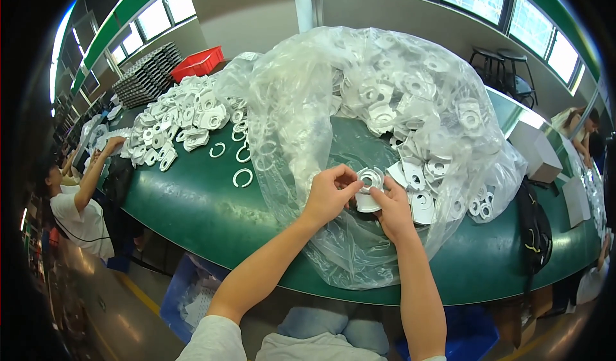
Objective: Assembling small white plastic components by snapping rings and bases together at a factory workbench.
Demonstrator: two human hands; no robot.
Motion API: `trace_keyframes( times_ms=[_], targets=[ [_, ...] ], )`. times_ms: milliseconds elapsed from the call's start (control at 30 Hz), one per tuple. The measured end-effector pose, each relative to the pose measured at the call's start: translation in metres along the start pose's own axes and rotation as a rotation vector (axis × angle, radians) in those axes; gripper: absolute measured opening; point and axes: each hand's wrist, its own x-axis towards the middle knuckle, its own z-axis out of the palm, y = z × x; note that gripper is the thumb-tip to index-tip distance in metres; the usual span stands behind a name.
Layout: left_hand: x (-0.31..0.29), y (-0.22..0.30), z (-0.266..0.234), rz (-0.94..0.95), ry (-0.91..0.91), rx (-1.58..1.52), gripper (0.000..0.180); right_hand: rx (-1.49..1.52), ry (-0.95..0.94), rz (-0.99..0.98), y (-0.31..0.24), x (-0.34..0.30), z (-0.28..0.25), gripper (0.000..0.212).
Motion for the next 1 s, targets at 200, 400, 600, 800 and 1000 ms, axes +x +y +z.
trace_keyframes(
  times_ms=[200,400,600,800,1000],
  targets=[
    [0.0,0.001,-0.003,-0.021,-0.034,0.01,0.013,0.054,0.008,-0.006,-0.001,0.001,0.0,0.03],
    [0.001,0.002,-0.006,0.02,-0.049,0.11,0.015,0.046,0.004,-0.001,0.0,0.002,-0.002,0.033],
    [0.003,0.001,-0.01,0.113,-0.053,0.301,0.015,0.027,-0.001,-0.017,0.003,0.002,-0.001,0.034],
    [0.004,0.001,-0.01,0.096,-0.033,0.243,0.014,-0.015,-0.053,-0.071,0.002,0.001,-0.001,0.035],
    [0.005,0.001,-0.01,0.127,0.038,0.202,0.014,0.021,-0.118,-0.088,-0.001,0.001,0.003,0.035]
  ],
)
